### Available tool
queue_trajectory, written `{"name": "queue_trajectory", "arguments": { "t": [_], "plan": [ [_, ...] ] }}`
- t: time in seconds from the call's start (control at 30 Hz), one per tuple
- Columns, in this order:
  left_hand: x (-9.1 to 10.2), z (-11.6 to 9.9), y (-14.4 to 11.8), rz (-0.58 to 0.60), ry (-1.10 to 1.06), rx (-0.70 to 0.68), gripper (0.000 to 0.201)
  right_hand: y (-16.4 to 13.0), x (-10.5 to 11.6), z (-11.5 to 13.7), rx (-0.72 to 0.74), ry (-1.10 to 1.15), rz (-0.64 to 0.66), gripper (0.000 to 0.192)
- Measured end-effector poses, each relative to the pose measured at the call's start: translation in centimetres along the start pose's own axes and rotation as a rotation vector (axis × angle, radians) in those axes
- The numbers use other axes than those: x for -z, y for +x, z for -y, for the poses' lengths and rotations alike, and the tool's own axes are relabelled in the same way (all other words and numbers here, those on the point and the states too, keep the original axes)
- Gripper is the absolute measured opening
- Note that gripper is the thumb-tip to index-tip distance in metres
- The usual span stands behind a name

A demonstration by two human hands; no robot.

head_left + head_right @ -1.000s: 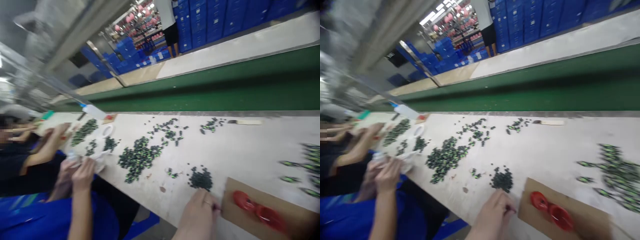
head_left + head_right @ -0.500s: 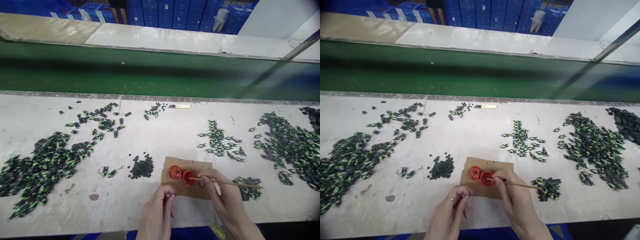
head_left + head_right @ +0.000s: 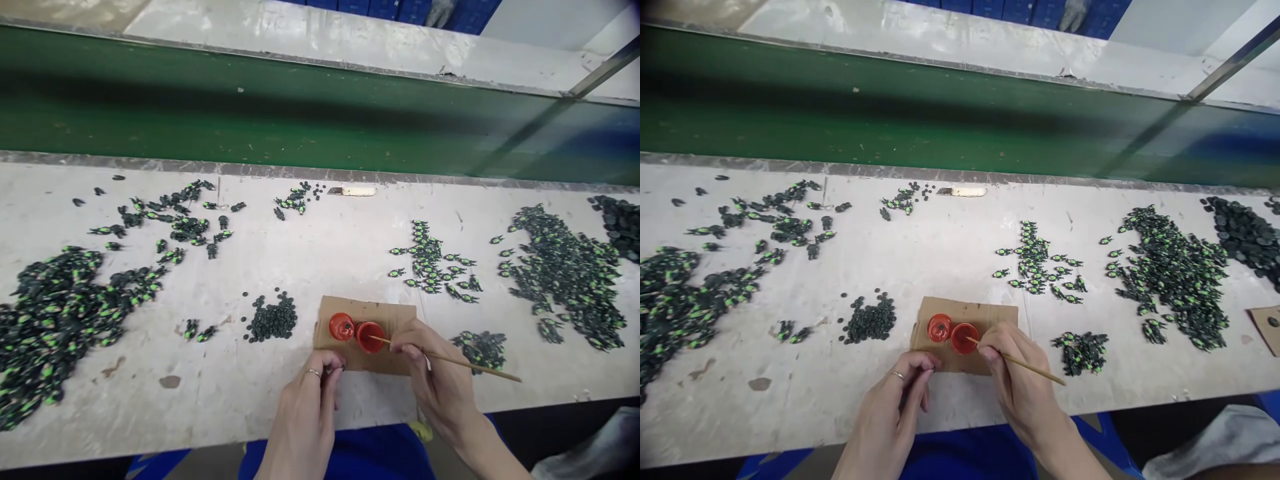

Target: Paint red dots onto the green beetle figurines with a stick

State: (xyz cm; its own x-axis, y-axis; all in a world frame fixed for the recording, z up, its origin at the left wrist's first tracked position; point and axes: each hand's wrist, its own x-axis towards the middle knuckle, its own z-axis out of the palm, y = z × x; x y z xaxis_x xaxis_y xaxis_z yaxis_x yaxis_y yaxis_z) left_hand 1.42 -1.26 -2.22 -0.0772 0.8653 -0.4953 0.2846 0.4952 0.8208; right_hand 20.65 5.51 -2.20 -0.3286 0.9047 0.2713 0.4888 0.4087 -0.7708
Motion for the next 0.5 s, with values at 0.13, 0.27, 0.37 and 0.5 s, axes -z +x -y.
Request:
{"name": "queue_trajectory", "arguments": {
  "t": [0.13, 0.27, 0.37, 0.5],
  "plan": [
    [0.0, 0.1, 0.1, -0.011, -0.015, 0.007, 0.026, -0.1, 0.0, 0.4, -0.070, 0.060, -0.048, 0.034],
    [0.0, 0.1, 0.0, -0.035, -0.055, 0.016, 0.024, -0.1, 0.1, 0.5, -0.206, 0.139, -0.148, 0.037],
    [-0.1, -0.5, -0.2, -0.032, -0.136, 0.020, 0.024, 0.2, 0.3, 1.1, -0.326, 0.266, -0.250, 0.038],
    [-0.2, -2.5, -0.7, -0.015, -0.666, 0.101, 0.032, 0.0, 0.9, 2.9, -0.376, 0.497, -0.282, 0.036]
  ]
}}
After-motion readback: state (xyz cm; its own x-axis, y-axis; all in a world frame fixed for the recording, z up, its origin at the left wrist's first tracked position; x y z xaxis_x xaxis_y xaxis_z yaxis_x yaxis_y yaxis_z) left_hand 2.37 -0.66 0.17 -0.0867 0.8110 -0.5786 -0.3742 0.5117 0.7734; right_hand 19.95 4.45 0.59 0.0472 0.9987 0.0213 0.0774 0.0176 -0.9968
